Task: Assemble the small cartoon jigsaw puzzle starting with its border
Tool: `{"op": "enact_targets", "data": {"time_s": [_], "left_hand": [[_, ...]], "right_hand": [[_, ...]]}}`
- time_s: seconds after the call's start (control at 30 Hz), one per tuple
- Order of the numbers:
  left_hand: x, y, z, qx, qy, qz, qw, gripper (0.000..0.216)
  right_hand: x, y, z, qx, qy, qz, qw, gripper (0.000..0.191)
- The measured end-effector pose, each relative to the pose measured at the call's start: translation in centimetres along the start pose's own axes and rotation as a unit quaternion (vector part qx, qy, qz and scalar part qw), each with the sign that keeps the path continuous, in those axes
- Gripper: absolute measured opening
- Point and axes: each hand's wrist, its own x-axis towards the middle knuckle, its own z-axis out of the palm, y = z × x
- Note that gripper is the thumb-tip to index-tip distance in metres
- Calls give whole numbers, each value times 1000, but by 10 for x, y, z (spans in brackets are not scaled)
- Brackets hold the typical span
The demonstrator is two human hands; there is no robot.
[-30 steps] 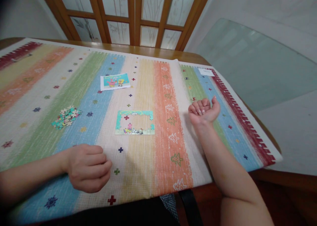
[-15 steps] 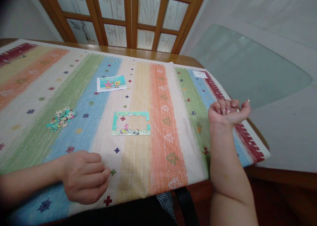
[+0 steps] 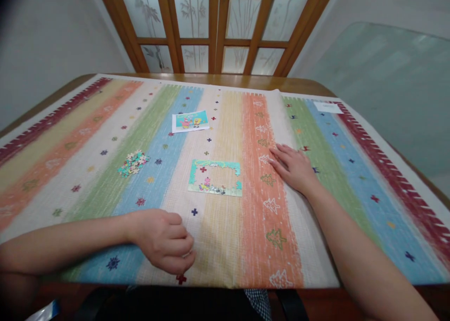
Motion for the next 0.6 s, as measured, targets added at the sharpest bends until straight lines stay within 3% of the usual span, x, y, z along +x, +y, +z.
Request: {"op": "enact_targets", "data": {"time_s": [0.17,0.27,0.33,0.4,0.43,0.5,0.6], "left_hand": [[-39,-3,-35,49,-76,-53,995,11],[-93,-15,-55,93,-74,-169,978,21],[-133,-25,-60,121,-49,-325,937,32],[-165,-35,-59,125,-50,-486,864,44],[-175,-39,-57,112,-68,-531,837,52],[-183,-46,-49,57,-128,-567,812,61],[-170,-55,-34,14,-175,-564,807,66]], "right_hand": [[0,10,1,-10,-4,-5,1000,54],[-1,9,2,-21,-6,-9,1000,56],[-1,9,2,-25,-3,-12,1000,56],[-1,8,2,-27,-2,-12,1000,56],[0,8,2,-27,-1,-12,1000,57],[0,9,2,-25,-1,-11,1000,57],[0,9,2,-22,3,-11,1000,57]]}}
